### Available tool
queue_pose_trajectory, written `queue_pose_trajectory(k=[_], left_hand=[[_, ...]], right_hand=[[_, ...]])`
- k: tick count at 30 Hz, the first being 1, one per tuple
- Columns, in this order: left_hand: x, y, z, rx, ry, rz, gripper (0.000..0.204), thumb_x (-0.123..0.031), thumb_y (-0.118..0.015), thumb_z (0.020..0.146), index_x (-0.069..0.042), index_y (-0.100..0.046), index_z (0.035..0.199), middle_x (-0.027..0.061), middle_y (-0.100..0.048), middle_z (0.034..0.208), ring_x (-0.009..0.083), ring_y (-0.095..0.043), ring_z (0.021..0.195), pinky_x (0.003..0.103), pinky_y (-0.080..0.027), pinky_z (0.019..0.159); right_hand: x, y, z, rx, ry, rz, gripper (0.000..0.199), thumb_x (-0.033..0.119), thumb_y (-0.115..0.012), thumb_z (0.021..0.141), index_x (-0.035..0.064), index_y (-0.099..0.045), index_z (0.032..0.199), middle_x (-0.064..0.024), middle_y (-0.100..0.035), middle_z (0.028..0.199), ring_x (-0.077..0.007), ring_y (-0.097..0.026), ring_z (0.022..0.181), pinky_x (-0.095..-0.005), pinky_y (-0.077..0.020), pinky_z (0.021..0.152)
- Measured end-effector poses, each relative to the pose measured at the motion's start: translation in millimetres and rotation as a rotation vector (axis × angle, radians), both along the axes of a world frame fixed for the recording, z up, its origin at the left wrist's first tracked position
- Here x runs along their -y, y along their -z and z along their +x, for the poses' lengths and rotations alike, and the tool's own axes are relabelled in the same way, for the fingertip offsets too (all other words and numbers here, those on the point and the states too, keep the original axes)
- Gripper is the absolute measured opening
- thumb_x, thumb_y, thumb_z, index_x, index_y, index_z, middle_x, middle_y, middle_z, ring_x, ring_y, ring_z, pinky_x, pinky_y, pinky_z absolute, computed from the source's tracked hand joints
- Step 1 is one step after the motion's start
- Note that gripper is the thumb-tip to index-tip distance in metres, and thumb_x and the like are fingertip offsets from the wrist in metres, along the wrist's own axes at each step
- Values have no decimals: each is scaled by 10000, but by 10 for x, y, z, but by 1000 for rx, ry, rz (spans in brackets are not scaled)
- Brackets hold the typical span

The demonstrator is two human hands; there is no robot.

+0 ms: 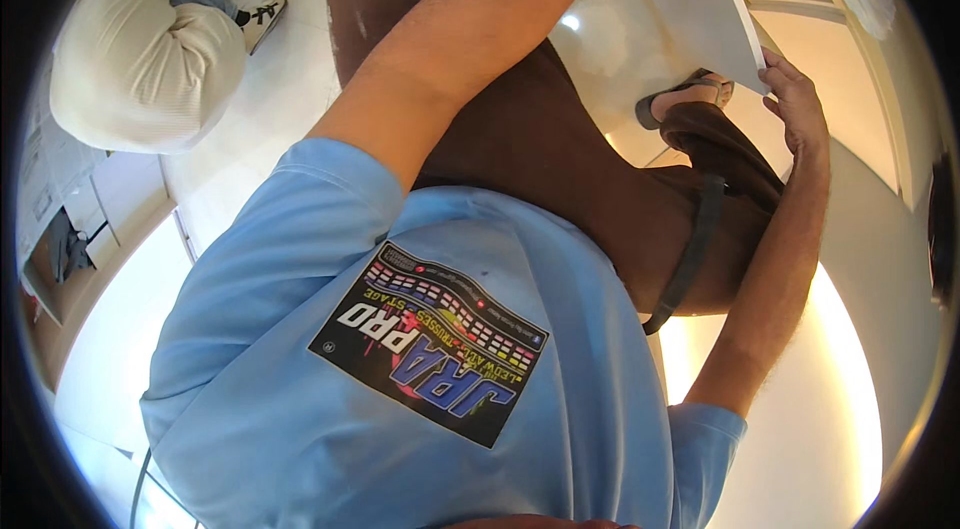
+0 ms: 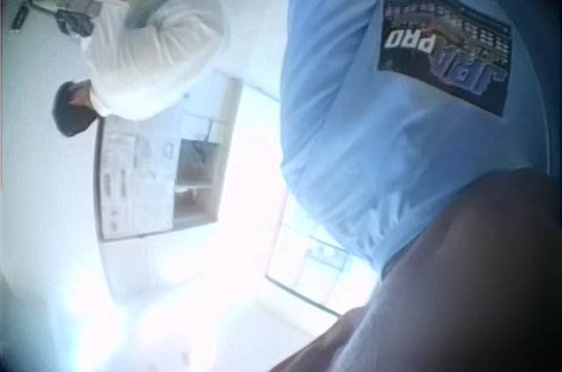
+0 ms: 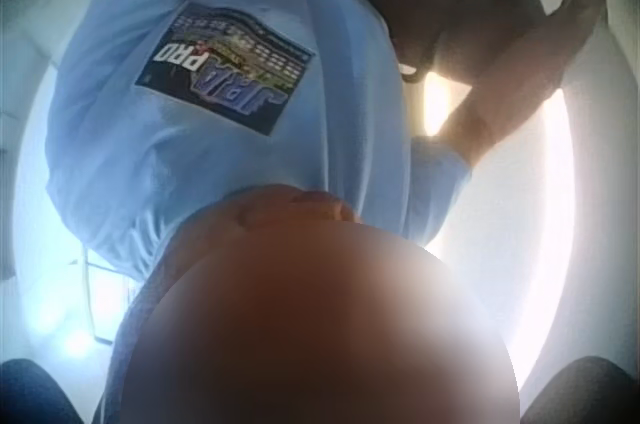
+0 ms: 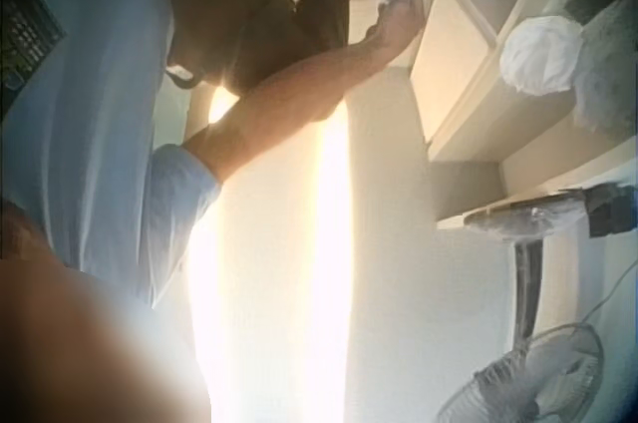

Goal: The person sits on the floor and applies a white trim strip to the edge of a cabinet door, then wipes the surface with a cloth. The person later picks up a cardboard piece and places it into the cabinet.

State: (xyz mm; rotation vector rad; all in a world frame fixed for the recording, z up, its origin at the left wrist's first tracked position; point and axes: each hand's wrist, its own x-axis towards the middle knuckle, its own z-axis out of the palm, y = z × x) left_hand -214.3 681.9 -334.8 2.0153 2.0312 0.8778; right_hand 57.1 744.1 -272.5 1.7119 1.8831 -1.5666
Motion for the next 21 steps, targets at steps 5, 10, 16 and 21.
queue_pose_trajectory(k=[5, 10, 16, 21], left_hand=[[-19, -31, -30, 23, -14, -20, 425, -336, -731, 700, -118, -669, 1060, 171, -552, 1194, 405, -410, 1237, 473, -388, 1012], [-28, -16, -21, 3, 22, 46, 421, -341, -731, 700, -113, -669, 1049, 165, -564, 1153, 406, -424, 1215, 474, -392, 1008], [-36, 10, -24, -35, 22, -6, 448, -348, -739, 699, -117, -663, 1075, 168, -557, 1176, 416, -404, 1235, 468, -370, 1031], [-36, 32, 23, -27, -4, -15, 465, -352, -739, 702, -124, -659, 1100, 174, -542, 1220, 423, -387, 1253, 468, -353, 1047]], right_hand=[[-10, -48, 139, -33, -3, -26, 464, 241, -578, 830, 114, -578, 1276, -75, -605, 1174, -203, -523, 1135, -381, -399, 939], [-23, -10, 181, -30, -29, -54, 449, 277, -574, 864, 143, -562, 1293, -40, -591, 1200, -183, -509, 1151, -356, -398, 936], [-61, 75, 215, -35, -32, -42, 452, 270, -572, 854, 131, -569, 1284, -45, -599, 1185, -175, -506, 1141, -351, -386, 945], [-77, 160, 228, -51, -27, -14, 467, 274, -584, 826, 126, -584, 1269, -64, -599, 1174, -183, -499, 1124, -350, -377, 951]])
